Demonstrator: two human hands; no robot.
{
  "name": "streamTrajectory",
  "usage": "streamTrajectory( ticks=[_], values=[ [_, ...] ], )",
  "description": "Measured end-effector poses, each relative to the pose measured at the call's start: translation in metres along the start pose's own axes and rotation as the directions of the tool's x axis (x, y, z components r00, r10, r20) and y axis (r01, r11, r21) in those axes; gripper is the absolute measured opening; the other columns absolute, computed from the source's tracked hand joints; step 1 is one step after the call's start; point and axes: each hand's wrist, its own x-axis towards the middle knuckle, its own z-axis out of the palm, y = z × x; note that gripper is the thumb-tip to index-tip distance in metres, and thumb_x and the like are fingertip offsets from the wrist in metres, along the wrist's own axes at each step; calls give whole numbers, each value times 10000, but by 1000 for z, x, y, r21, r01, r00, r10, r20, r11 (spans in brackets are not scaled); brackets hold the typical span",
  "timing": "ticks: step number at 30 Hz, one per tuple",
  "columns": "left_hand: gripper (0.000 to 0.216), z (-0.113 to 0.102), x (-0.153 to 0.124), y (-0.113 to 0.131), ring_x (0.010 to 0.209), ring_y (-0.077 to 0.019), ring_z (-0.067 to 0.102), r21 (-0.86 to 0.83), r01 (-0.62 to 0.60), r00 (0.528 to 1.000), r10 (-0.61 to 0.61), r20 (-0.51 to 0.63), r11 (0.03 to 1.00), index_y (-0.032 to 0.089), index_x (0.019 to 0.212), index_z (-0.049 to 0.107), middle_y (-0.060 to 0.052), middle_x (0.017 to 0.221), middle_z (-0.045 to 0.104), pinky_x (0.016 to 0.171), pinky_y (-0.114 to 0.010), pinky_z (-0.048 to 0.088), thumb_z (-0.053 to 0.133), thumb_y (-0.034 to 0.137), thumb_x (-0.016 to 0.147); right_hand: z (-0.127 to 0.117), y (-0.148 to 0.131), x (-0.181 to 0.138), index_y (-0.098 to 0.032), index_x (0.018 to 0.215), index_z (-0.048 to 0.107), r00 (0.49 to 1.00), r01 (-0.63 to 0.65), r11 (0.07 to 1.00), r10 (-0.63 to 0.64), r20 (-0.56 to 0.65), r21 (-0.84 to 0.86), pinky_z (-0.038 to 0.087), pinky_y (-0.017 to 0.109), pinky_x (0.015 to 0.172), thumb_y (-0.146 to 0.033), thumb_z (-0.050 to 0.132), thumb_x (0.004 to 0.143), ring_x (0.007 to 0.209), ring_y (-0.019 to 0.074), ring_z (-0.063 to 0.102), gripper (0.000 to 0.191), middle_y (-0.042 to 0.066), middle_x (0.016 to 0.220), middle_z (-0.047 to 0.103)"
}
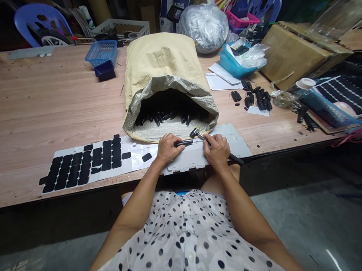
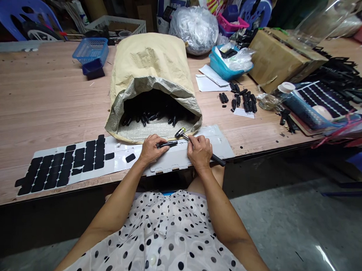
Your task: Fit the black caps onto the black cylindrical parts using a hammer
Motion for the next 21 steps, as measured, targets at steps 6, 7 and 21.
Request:
streamTrajectory(
  ticks=[6, 7, 21],
  values=[
    [158, 0, 0, -1, 961, -250, 611, 5, -6, 1000, 6, 4, 1000, 259, 937, 783, -28, 896, 677, 905, -394, 484, 728, 266, 790, 1, 1, 0, -265, 1140, 747, 1000, 10, 1000, -10, 0, 2, 350, 350, 777, -241, 519, 935, 877, 237, 458, 308, 86, 950, 602],
    [158, 1, 0, -1, 963, -250, 610, 5, -6, 1000, 6, 5, 1000, 261, 937, 783, -27, 895, 676, 906, -394, 483, 728, 267, 789, 1, 1, 0, -265, 1140, 746, 1000, 12, 1000, -12, -3, -3, 350, 349, 776, -245, 517, 935, 875, 237, 457, 308, 85, 948, 601],
    [154, 0, 0, -2, 962, -248, 601, 2, -7, 1000, 7, 18, 1000, 262, 940, 783, -23, 888, 672, 915, -391, 471, 736, 254, 793, 1, 0, 0, -255, 1147, 743, 1000, 0, 1000, 0, 16, -8, 355, 349, 769, -255, 526, 937, 885, 242, 457, 303, 91, 964, 594]
  ],
)
